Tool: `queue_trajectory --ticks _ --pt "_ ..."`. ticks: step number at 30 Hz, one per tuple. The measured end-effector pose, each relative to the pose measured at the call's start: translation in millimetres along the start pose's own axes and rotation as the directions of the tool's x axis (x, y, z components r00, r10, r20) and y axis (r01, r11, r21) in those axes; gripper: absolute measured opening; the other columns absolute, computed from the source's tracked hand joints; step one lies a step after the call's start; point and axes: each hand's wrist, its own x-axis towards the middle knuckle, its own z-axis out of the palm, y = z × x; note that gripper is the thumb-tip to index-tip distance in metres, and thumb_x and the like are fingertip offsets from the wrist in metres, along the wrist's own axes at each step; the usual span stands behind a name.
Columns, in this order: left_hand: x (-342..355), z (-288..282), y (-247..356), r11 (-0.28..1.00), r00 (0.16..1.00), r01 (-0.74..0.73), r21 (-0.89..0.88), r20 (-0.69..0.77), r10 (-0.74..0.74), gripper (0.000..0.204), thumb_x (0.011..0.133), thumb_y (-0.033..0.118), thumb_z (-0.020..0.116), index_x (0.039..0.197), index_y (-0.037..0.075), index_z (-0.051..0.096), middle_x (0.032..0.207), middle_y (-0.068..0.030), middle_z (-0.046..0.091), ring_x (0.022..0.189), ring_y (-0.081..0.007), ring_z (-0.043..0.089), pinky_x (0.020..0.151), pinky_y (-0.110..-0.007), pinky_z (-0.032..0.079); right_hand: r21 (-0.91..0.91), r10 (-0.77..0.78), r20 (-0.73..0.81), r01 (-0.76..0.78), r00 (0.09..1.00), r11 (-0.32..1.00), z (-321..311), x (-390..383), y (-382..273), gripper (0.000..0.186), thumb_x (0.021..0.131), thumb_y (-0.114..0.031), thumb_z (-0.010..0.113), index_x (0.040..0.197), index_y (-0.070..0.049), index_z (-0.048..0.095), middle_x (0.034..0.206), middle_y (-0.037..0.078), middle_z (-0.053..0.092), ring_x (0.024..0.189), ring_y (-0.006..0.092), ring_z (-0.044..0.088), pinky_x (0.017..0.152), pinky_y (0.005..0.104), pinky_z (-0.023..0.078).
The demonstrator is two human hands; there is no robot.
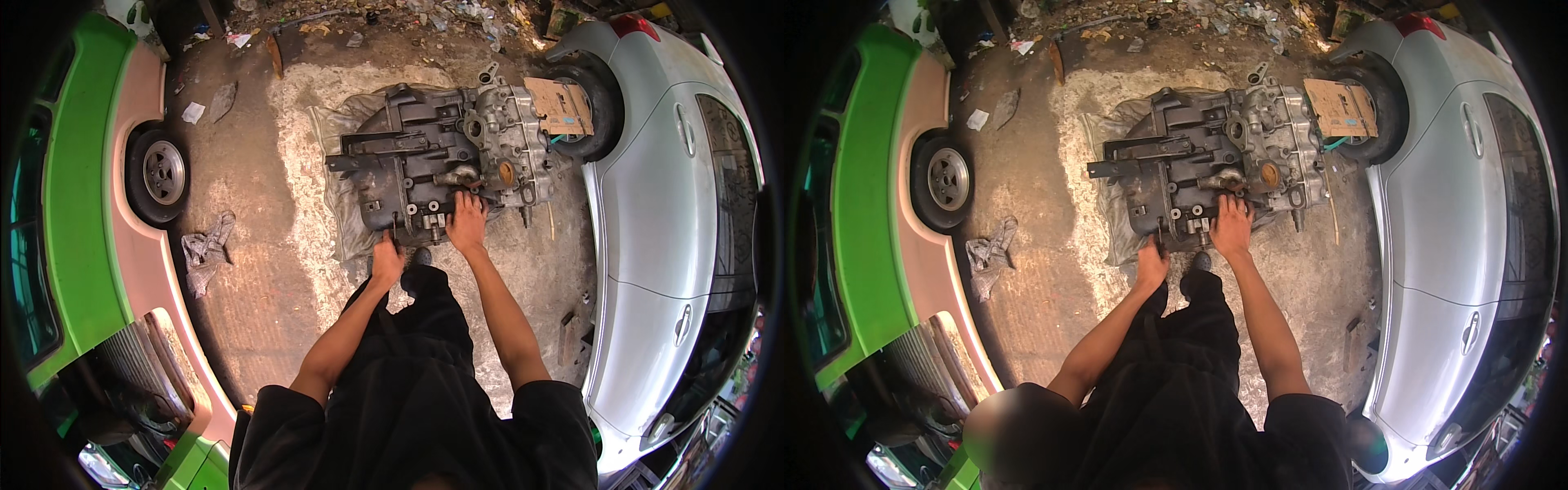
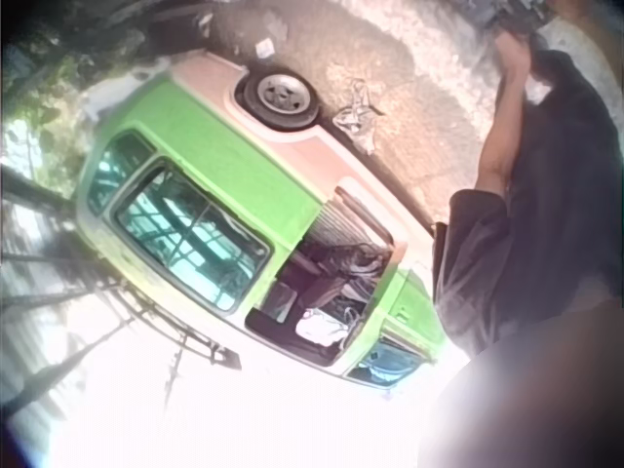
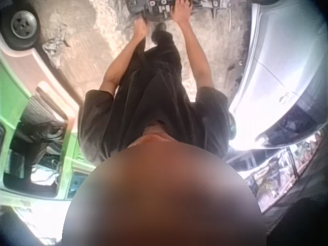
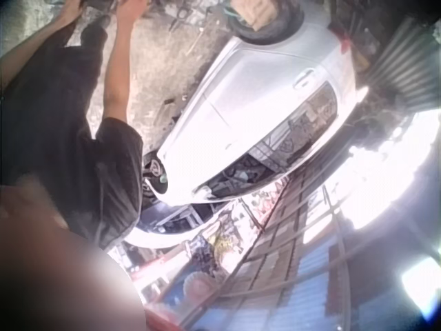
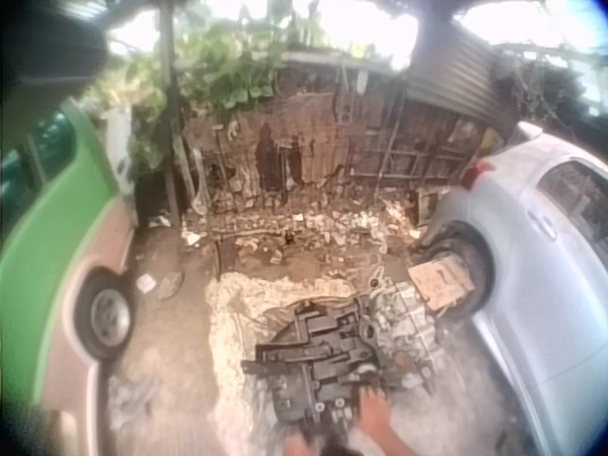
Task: The person uses a wrench to tighten bolts on a car engine block resting on the ground. The person repeatedly reaches for the wrench, positions it on different bolt locations, and turns it to secure the components.
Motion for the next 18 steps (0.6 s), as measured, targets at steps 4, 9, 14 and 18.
queue_trajectory --ticks 4,9,14,18 --pt "-0.3 -19.2 8.4 0.991 0.999 0.025 0.133 -0.030 -0.021 0.040 0.082 0.005 0.061 0.119 -0.007 0.054 0.092 -0.0281 0.065 0.085 -0.0451 0.064 0.074 -0.049 0.052 0.000 0.000 -0.004 0.000 1.000 1.000 0.9 0.2 0.5 0.055 0.080 -0.019 0.064 0.130 -0.003 0.044 0.130 0.015 0.048 0.124 0.0312 0.042 0.112 0.0507 0.024" --pt "14.2 -64.5 19.9 0.980 0.997 0.061 0.187 -0.054 -0.052 0.018 0.081 0.006 0.066 0.098 0.001 0.068 0.090 -0.0214 0.069 0.083 -0.0389 0.067 0.072 -0.044 0.053 -0.002 -0.006 -0.022 0.006 1.000 1.000 2.8 -0.6 1.2 0.055 0.081 -0.019 0.063 0.130 -0.003 0.044 0.130 0.016 0.048 0.124 0.0313 0.042 0.111 0.0508 0.024" --pt "31.0 -86.0 29.8 0.988 0.985 -0.135 -0.072 -0.118 0.126 0.012 0.079 0.003 0.069 0.091 -0.001 0.069 0.083 -0.0191 0.069 0.075 -0.0335 0.068 0.068 -0.037 0.053 -0.008 -0.007 -0.017 0.007 1.000 1.000 1.4 -0.5 0.6 0.053 0.081 -0.020 0.063 0.128 -0.003 0.045 0.130 0.016 0.048 0.124 0.0311 0.042 0.111 0.0504 0.025" --pt "42.9 -77.7 41.5 0.961 0.975 -0.166 -0.219 -0.180 0.127 0.013 0.082 0.006 0.070 0.091 -0.002 0.068 0.077 -0.0178 0.067 0.069 -0.0310 0.067 0.065 -0.036 0.051 0.007 -0.004 -0.013 0.004 1.000 1.000 0.8 -0.3 0.3 0.054 0.081 -0.020 0.063 0.128 -0.003 0.045 0.130 0.016 0.048 0.124 0.0312 0.042 0.111 0.0506 0.025"
